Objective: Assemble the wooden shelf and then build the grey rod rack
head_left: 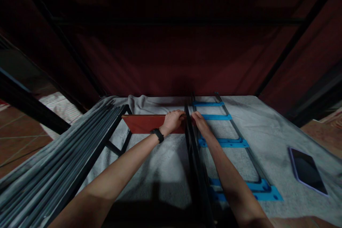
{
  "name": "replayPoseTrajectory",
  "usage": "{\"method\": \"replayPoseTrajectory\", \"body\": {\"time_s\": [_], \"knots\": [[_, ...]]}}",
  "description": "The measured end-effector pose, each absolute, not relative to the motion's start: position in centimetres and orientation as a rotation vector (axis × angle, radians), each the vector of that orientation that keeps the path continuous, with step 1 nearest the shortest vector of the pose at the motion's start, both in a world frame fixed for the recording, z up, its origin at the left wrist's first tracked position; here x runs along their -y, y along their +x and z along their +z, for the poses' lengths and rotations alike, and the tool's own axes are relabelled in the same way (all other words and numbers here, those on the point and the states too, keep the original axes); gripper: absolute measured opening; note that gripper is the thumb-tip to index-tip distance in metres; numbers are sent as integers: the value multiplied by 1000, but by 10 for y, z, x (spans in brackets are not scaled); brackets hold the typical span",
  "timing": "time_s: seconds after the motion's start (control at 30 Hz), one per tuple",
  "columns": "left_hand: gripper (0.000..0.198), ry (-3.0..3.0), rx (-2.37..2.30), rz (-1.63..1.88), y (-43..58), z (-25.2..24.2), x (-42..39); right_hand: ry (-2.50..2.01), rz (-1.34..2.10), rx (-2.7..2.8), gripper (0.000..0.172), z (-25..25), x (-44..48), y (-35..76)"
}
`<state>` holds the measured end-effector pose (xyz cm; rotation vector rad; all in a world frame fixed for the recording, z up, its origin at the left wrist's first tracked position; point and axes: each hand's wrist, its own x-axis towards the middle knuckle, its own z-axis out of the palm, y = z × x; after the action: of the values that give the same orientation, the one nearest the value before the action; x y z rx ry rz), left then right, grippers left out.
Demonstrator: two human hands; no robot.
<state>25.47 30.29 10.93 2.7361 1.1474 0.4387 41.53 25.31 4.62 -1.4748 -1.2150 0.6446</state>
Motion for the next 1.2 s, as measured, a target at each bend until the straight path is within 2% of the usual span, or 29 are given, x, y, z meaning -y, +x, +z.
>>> {"method": "replayPoseTrajectory", "body": {"time_s": [0.1, 0.37, 0.7, 1.2], "knots": [[28, 2755, -1131, 452, 255, 109, -302, -1473, 600, 1266, 35, 47, -254, 413], [27, 2736, -1063, 494, 254, 105, -308, -1527, 547, 1196, 39, 47, -253, 408], [25, 2713, -876, 558, 248, 100, -313, -1575, 421, 1258, 30, 49, -253, 403], [27, 2726, -928, 557, 246, 101, -311, -1520, 402, 1342, 16, 45, -256, 412]]}}
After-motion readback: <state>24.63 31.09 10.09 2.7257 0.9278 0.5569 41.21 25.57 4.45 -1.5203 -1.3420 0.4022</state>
